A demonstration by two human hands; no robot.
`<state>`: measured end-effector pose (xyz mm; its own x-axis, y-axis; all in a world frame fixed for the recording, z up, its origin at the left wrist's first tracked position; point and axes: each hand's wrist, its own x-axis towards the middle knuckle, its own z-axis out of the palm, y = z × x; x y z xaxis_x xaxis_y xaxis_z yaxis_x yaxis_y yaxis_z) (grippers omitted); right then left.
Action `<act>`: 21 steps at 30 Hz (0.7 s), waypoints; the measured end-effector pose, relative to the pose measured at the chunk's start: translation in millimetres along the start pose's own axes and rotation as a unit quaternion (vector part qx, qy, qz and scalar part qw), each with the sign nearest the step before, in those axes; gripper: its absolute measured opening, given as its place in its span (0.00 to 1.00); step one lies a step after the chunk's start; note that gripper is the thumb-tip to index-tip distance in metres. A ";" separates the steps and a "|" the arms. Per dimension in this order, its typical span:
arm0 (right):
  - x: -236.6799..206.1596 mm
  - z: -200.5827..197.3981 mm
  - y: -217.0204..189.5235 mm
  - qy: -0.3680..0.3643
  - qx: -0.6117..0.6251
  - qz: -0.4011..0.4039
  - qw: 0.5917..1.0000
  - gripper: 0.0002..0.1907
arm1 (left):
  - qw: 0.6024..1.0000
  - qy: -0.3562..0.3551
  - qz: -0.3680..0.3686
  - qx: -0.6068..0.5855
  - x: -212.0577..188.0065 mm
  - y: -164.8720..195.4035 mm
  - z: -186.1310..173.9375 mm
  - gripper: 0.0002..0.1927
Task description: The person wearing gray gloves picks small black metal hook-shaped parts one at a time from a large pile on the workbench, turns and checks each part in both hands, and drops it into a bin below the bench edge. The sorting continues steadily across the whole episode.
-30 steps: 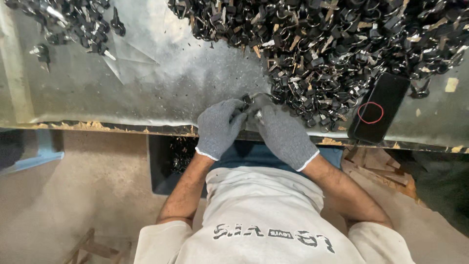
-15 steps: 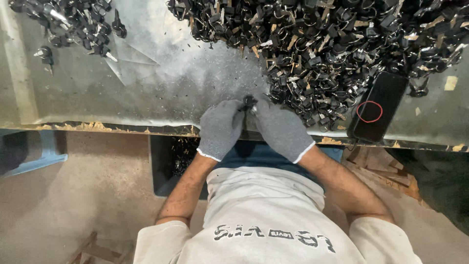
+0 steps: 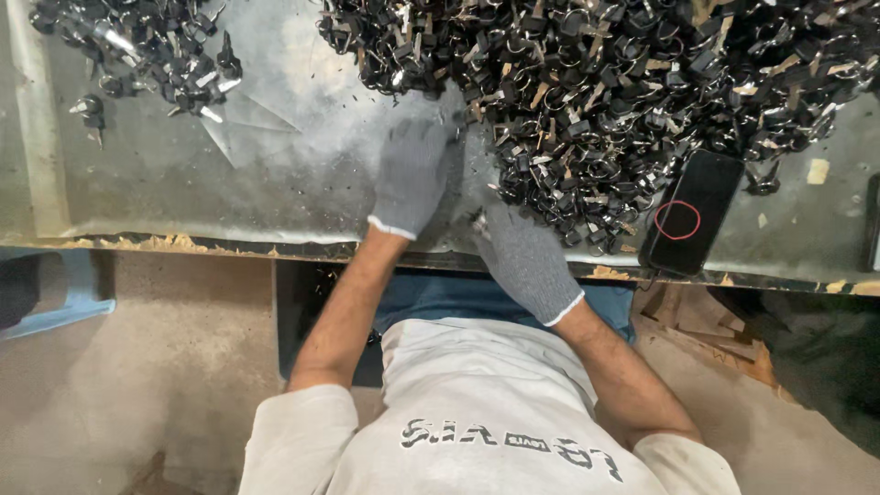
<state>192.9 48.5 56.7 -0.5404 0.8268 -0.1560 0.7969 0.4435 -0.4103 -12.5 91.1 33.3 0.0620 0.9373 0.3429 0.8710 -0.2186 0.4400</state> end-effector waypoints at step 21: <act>13.4 3.5 3.5 0.016 0.085 -0.033 0.996 0.16 | 0.993 -0.072 -0.083 -0.053 -63.8 31.1 -17.9 0.12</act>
<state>187.5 59.9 50.0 -0.5782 0.8103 -0.0958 0.7014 0.4336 -0.5657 1.9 19.6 39.9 -0.0025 0.9902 0.1395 0.8190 -0.0780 0.5684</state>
